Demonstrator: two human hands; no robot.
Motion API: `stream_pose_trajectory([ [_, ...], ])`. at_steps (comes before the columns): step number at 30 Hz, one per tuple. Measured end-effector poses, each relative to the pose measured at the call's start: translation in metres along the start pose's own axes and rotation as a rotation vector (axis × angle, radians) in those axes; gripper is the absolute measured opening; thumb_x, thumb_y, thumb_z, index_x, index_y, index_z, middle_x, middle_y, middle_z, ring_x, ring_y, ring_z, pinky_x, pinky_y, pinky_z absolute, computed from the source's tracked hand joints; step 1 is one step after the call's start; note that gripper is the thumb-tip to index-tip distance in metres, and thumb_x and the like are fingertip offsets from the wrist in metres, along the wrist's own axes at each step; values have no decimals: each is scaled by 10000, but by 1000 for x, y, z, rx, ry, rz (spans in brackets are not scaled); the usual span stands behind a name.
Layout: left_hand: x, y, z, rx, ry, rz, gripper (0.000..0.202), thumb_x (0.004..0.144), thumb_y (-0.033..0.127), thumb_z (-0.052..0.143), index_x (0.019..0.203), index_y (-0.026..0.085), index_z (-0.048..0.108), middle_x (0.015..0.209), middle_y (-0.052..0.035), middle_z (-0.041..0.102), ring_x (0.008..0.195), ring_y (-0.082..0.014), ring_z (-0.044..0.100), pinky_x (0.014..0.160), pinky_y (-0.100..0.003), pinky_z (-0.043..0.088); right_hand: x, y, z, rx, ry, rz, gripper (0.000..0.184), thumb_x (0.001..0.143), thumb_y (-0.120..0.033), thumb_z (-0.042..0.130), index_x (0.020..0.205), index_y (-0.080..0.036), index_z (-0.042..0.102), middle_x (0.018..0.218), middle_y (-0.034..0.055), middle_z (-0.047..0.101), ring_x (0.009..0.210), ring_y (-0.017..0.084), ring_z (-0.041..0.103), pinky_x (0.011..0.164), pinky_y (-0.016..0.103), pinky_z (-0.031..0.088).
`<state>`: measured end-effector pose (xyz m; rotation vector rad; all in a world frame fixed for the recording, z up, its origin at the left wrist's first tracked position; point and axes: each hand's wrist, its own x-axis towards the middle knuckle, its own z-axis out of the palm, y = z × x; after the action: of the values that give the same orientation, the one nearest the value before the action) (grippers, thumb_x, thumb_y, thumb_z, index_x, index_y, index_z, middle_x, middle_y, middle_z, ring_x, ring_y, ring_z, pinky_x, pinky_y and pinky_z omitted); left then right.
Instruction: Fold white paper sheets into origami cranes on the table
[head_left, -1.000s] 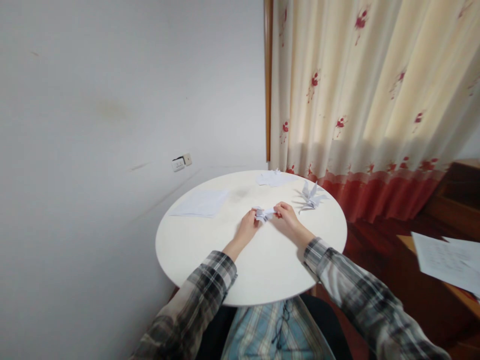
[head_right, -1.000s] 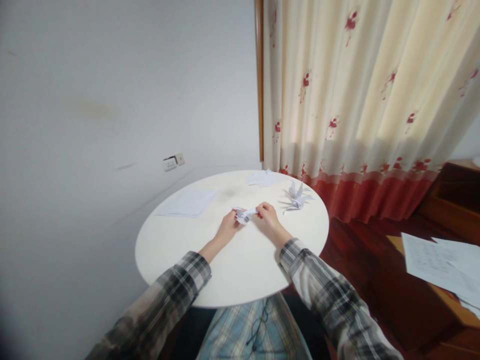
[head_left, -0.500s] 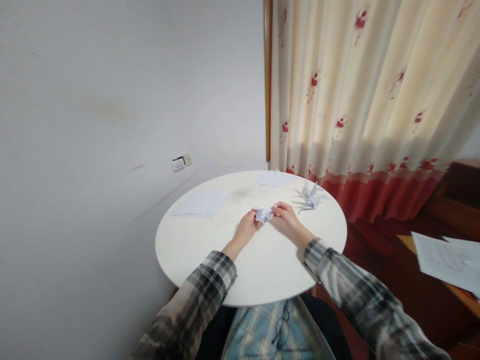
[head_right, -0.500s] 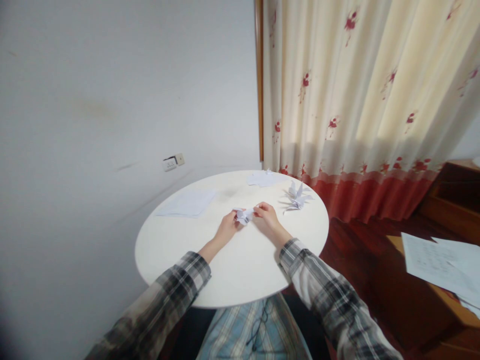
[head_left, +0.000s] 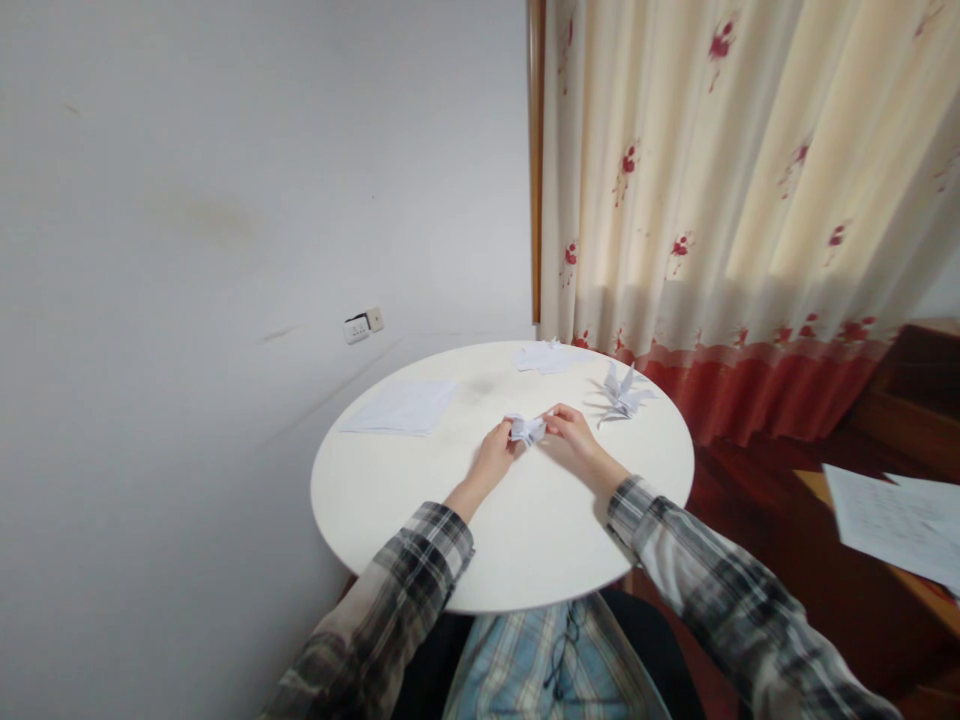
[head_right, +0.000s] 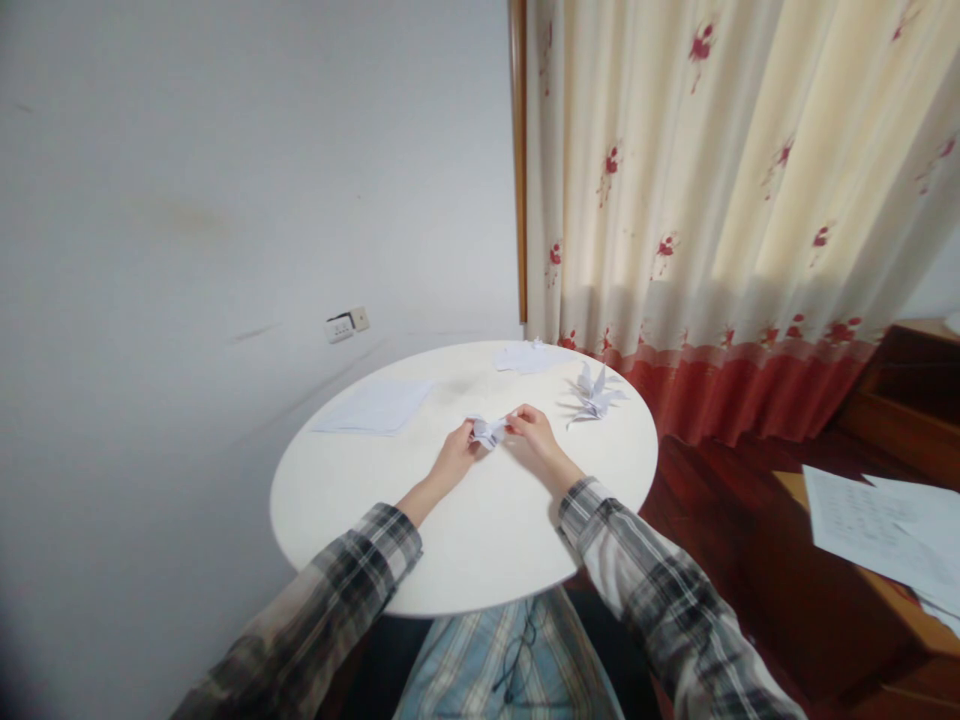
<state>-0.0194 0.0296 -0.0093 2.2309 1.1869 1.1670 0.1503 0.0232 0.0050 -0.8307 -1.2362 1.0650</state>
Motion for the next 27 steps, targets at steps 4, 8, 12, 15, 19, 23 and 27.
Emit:
stream_pose_trajectory([
  [4, 0, -1, 1, 17, -11, -8, 158, 715, 85, 474, 844, 173, 491, 790, -7, 577, 728, -136, 528, 700, -271, 433, 0, -1, 0, -20, 14, 8, 162, 569, -305, 607, 575, -171, 516, 533, -31, 503, 529, 96, 473, 561, 235, 381],
  [8, 0, -5, 2, 55, -29, -7, 149, 728, 111, 473, 864, 173, 479, 800, -12, 571, 735, -140, 531, 688, -267, 429, 1, 0, 0, -45, 20, 12, 166, 569, -312, 599, 554, -174, 508, 508, -41, 478, 496, 90, 452, 545, 236, 374],
  [12, 0, -7, 3, 60, -42, -7, 133, 736, 110, 456, 855, 167, 471, 797, -18, 567, 732, -143, 533, 681, -270, 425, 2, 1, 0, -62, 39, 17, 163, 572, -311, 595, 557, -180, 500, 506, -44, 474, 487, 91, 453, 540, 238, 378],
  [15, 0, -7, 3, 63, -50, -1, 132, 740, 115, 452, 860, 166, 470, 807, -23, 569, 738, -146, 534, 682, -272, 424, 2, 1, 0, -77, 44, 18, 170, 580, -321, 592, 562, -186, 490, 508, -45, 469, 485, 93, 455, 534, 240, 385],
  [19, 0, -6, 3, 58, -42, -4, 154, 738, 114, 458, 879, 175, 473, 818, -20, 576, 754, -149, 536, 700, -278, 426, 2, 2, 0, -71, 45, 26, 194, 572, -340, 605, 556, -194, 479, 497, -48, 460, 484, 95, 453, 521, 238, 392],
  [23, 0, -3, 2, 47, -36, -16, 168, 736, 112, 458, 891, 176, 472, 827, -24, 581, 764, -152, 541, 704, -281, 428, 4, 4, 1, -39, 45, 44, 238, 560, -379, 628, 566, -194, 478, 486, -48, 462, 474, 95, 456, 513, 240, 400],
  [27, 1, -3, 2, 14, 5, -33, 184, 734, 128, 486, 909, 184, 467, 823, -16, 586, 750, -147, 548, 694, -274, 431, 5, 6, 0, -4, 78, 66, 285, 547, -410, 649, 637, -196, 483, 542, -35, 515, 515, 114, 512, 538, 257, 422],
])
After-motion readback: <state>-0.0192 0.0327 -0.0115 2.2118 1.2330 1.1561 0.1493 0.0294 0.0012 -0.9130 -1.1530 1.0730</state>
